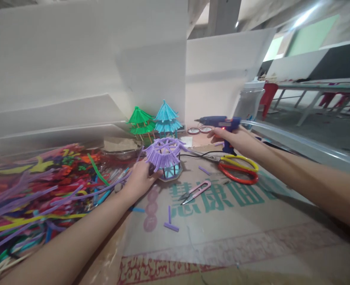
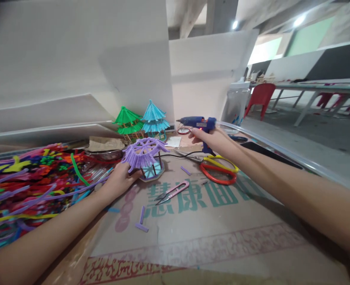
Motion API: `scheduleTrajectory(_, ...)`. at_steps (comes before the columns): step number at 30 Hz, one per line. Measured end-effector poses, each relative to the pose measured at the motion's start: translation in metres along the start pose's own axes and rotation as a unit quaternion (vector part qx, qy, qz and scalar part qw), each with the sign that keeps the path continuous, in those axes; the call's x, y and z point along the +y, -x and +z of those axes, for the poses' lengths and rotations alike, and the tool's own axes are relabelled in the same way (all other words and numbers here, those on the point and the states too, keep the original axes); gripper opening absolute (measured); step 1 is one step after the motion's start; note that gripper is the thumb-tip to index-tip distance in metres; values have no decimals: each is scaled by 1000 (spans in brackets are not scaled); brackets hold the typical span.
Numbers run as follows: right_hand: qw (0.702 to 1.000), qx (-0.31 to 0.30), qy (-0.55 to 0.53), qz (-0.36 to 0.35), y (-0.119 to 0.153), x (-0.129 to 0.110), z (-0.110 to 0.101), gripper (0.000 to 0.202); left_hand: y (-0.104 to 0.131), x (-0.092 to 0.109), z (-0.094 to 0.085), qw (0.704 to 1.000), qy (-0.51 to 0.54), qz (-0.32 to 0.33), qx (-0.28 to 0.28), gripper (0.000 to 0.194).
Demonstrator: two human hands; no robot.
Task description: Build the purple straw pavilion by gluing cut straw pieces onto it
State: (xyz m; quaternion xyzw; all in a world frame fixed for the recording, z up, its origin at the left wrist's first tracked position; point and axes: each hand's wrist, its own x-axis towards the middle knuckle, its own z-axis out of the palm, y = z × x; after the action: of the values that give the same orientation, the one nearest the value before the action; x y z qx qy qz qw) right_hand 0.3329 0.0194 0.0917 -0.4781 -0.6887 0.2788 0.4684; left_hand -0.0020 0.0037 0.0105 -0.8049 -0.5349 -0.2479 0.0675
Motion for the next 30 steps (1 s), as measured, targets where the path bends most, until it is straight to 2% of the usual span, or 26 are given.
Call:
scheduleTrajectory(2,994,0,102,37,-25,11,-2,28,0,-1,0,1000,0,1,-1,23)
scheduleTrajectory(4,976,0,210,64,-48,23,-1,30,1,-2,0,1000,0,0,-2,24)
scheduleTrajectory(7,965,-1,252,75,-75,41,7,37,1,-2,0,1000,-3,-6,0,25)
scheduleTrajectory(9,960,-18,268,78,-87,52,15,34,1,-2,0,1000,7,-2,5,22)
scheduleTrajectory(12,949,-44,301,82,-95,64,27,24,1,-2,0,1000,22,9,7,18)
scheduleTrajectory(15,938,-59,334,67,-96,69,30,24,0,-3,0,1000,19,6,-1,19)
scheduleTrajectory(21,905,-88,417,-1,-72,51,7,39,-1,-5,1,998,46,31,2,17)
scheduleTrajectory(24,881,-105,459,-34,-42,29,-3,31,0,-4,1,998,53,38,17,16)
scheduleTrajectory(26,872,-129,468,-60,-17,11,-2,20,0,-3,0,998,56,36,19,15)
scheduleTrajectory(27,865,-139,474,-87,-4,2,0,21,0,-3,0,998,55,30,18,15)
scheduleTrajectory(30,862,-202,457,-90,29,-20,13,30,1,-2,-1,999,46,17,14,17)
